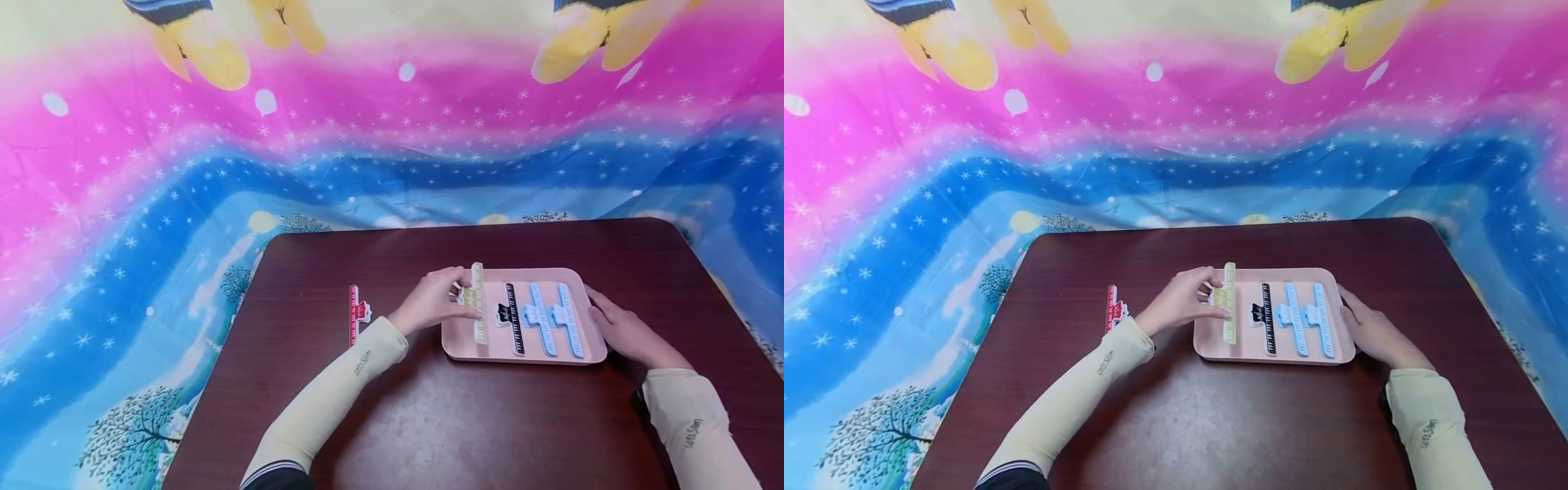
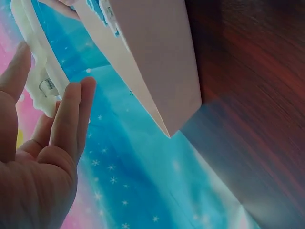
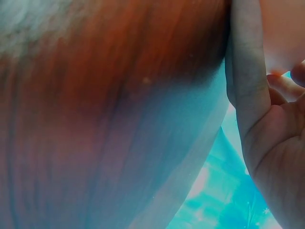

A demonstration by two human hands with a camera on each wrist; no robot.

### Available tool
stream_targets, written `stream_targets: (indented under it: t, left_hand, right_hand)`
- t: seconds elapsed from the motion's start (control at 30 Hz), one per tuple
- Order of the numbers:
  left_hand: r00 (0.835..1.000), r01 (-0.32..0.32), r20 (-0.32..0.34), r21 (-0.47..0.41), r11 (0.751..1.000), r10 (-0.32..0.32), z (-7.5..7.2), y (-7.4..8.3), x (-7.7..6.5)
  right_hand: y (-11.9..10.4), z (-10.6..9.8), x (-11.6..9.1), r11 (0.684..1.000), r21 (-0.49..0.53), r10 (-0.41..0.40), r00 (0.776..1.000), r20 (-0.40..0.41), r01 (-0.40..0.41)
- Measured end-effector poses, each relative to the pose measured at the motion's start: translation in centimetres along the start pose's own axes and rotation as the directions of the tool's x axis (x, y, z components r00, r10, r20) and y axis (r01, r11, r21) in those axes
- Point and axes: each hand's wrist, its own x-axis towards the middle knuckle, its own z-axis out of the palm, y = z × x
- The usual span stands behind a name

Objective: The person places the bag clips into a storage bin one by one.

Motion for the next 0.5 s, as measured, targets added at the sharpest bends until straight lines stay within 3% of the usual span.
stream_targets:
  t: [0.13,0.33,0.5]
  left_hand:
    - [1.000,-0.002,0.019,0.000,1.000,0.002,0.16,0.30,0.48]
    - [0.999,0.008,0.050,0.072,0.997,-0.012,0.62,0.14,0.92]
    - [0.998,0.037,0.043,0.109,0.993,-0.042,0.95,-0.01,0.97]
  right_hand:
    - [0.21,0.14,0.10,1.000,-0.010,-0.005,1.000,-0.006,0.005]
    - [0.19,0.12,0.06,1.000,-0.006,0.002,1.000,-0.004,-0.002]
    - [0.08,0.08,0.08,1.000,0.006,0.019,1.000,0.016,-0.019]
